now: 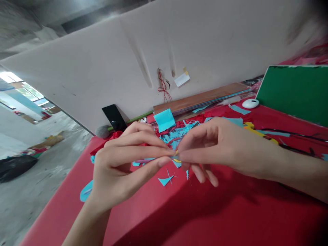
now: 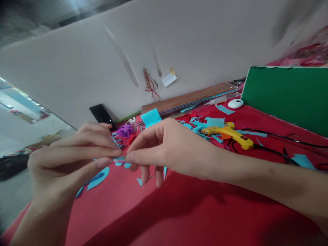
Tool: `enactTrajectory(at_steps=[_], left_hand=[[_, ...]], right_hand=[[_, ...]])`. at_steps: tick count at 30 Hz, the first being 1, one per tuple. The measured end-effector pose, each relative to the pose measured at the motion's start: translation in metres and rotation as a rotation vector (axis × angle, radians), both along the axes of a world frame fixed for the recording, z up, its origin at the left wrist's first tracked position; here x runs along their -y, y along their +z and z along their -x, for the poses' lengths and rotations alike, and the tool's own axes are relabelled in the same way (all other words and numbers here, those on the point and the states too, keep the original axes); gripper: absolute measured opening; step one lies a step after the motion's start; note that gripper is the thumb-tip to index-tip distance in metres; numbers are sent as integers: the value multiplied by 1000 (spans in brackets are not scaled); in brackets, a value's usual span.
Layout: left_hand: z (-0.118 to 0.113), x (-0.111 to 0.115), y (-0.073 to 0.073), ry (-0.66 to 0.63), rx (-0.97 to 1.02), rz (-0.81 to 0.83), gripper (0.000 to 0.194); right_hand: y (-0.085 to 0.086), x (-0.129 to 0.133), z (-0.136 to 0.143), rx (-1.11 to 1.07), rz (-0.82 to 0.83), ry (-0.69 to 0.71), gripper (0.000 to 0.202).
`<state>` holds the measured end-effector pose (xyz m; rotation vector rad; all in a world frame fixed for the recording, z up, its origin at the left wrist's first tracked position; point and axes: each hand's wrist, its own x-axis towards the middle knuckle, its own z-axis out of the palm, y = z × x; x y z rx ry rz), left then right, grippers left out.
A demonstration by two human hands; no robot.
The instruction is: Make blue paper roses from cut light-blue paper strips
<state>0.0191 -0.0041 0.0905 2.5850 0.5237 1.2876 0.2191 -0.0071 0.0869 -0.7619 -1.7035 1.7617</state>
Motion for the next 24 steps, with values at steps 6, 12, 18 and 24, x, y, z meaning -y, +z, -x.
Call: enactTrajectory(at_steps=[6,12,18,24], left_hand=[[-5,7,-6,169,194,149,18],[-1,4,-3,115,39,44,26],[-4,8,1,161,-98,-186,22],[-4,11,4,185,-130,-185,13]], right_hand=[[-1,11,-1,68,-386,-309,5],[-3,15,0,88,-640,-400,7],[-3,15,3,111,-801,-418,9],[-7,17,2,131,-1021,-474,9]])
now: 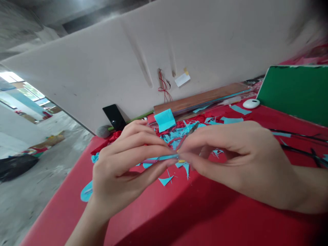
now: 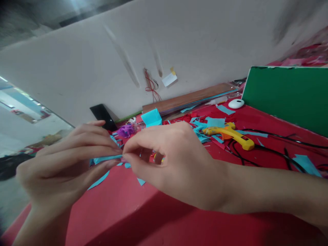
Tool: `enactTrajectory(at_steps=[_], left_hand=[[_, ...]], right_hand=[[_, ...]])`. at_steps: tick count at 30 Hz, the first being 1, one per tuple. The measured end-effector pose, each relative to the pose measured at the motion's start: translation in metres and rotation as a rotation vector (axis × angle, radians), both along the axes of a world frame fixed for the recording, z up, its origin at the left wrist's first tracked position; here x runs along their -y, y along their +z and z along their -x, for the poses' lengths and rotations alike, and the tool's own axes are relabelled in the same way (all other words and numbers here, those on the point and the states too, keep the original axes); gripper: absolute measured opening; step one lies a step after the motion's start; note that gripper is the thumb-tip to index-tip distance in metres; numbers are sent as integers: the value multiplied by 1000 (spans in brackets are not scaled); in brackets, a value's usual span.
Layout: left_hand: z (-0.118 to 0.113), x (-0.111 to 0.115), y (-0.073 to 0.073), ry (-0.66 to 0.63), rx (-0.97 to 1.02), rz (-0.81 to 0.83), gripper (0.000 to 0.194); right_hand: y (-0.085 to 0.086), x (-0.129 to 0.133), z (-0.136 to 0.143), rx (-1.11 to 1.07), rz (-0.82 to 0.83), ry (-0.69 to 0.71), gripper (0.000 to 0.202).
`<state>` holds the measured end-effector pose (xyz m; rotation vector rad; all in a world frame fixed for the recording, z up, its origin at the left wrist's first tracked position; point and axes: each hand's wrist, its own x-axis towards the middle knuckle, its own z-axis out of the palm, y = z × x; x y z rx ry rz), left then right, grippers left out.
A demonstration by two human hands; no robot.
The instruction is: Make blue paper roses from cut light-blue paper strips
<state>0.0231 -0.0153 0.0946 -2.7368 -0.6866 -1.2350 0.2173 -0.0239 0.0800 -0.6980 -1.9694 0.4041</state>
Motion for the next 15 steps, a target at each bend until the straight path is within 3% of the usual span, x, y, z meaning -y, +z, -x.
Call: enactTrajectory(at_steps=[3,7,15], left_hand=[[-1,2,-1,39,5,19,13],[-5,6,-3,104,64,46,17],[-9,6,-5,72,100,119,14]], right_hand=[[-1,-1,1,24,-81,-44,8],[-3,-4,1,40,-70,-52,7],[-4,-6,2,46,-52,-39,10]])
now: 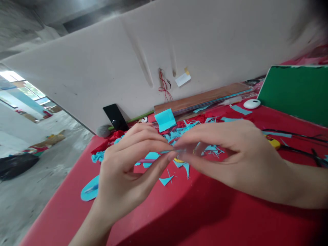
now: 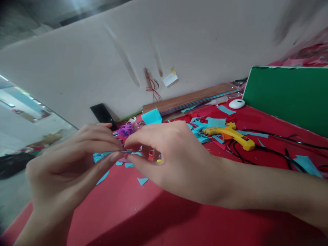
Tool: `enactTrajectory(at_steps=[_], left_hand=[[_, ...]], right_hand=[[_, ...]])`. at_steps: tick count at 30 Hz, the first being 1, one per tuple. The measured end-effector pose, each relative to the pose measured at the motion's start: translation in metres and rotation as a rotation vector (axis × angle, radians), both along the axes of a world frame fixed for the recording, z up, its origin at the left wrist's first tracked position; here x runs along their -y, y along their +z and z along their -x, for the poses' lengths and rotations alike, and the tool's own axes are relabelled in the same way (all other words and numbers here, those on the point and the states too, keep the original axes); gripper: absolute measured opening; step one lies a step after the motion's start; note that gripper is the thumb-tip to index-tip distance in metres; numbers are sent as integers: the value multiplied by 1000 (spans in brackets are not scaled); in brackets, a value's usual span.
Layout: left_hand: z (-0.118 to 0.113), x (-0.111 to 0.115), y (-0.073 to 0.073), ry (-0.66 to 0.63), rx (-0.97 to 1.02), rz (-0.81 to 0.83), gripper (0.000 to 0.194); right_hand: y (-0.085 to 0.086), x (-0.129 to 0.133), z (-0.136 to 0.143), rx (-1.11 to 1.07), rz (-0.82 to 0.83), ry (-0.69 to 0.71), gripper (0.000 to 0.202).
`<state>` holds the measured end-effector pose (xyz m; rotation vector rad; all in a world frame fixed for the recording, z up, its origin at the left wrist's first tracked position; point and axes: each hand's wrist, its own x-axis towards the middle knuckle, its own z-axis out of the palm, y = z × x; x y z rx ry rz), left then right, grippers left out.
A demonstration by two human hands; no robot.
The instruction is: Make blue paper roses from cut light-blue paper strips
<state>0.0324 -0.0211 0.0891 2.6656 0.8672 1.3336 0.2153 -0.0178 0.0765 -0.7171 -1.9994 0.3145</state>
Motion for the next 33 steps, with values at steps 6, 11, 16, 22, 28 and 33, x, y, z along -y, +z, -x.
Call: enactTrajectory(at_steps=[6,11,16,22,28,33], left_hand=[[-2,0,-1,15,14,26,13],[0,1,0,17,-6,33,12],[5,2,6,98,-169,305,9],[30,-10,11,306,-310,498,25],[95,-38,-46,416,-685,243,24],[119,-38,-87,473,-790,161,26]], right_hand=[[1,0,1,10,43,-2,7],[-1,-2,1,61,14,-1,9],[-8,-7,4,68,-43,45,13],[-14,-19,8,124,74,-2,14],[-16,-26,10,133,313,48,17],[-28,-29,17,221,339,96,19]])
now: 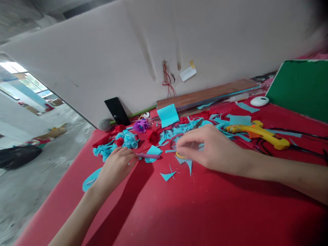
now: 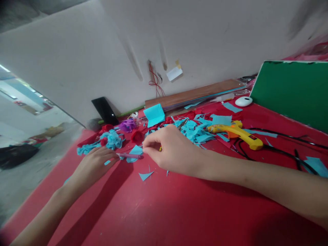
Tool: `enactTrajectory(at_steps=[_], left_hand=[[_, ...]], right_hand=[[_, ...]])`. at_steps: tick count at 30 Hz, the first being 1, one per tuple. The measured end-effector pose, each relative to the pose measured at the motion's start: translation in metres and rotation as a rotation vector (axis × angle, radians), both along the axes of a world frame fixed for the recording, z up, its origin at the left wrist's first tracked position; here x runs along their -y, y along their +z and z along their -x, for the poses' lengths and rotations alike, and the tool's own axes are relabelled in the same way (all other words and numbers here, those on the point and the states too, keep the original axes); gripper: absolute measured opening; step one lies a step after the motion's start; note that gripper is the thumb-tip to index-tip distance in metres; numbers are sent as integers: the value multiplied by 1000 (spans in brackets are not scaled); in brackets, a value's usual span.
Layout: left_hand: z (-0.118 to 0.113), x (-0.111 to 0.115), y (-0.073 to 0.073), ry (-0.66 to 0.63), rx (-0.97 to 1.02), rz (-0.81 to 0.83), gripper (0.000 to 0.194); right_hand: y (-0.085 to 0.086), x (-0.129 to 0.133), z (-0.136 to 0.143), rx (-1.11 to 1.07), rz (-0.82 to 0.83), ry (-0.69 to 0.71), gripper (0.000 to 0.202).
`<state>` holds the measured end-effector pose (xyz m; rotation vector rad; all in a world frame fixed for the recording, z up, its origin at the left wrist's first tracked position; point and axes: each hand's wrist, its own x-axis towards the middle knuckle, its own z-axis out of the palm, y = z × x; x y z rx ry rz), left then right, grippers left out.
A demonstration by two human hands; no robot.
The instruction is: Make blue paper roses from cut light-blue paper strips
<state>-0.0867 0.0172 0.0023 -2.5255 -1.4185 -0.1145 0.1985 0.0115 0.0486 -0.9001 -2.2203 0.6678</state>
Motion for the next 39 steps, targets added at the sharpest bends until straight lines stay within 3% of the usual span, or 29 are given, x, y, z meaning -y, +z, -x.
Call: enactTrajectory(at_steps=[7,13,21,32,39], left_hand=[[10,-2,-14,-3,-91,2,19],[16,-8,-22,-20,-122,30,18],[20,-11,-25,-8,-91,49,18],[24,-14,-28,77,-70,58,20],[24,-12,-27,62,-102,21,20]], right_hand=[[-34,-10,15,203,17,255,19],[-52,-19,37,261,37,347,19],[-66,-44,68,319,69,414,17],[-76,-50,69,293,61,445,17],[-78,-51,69,269,52,452,16]])
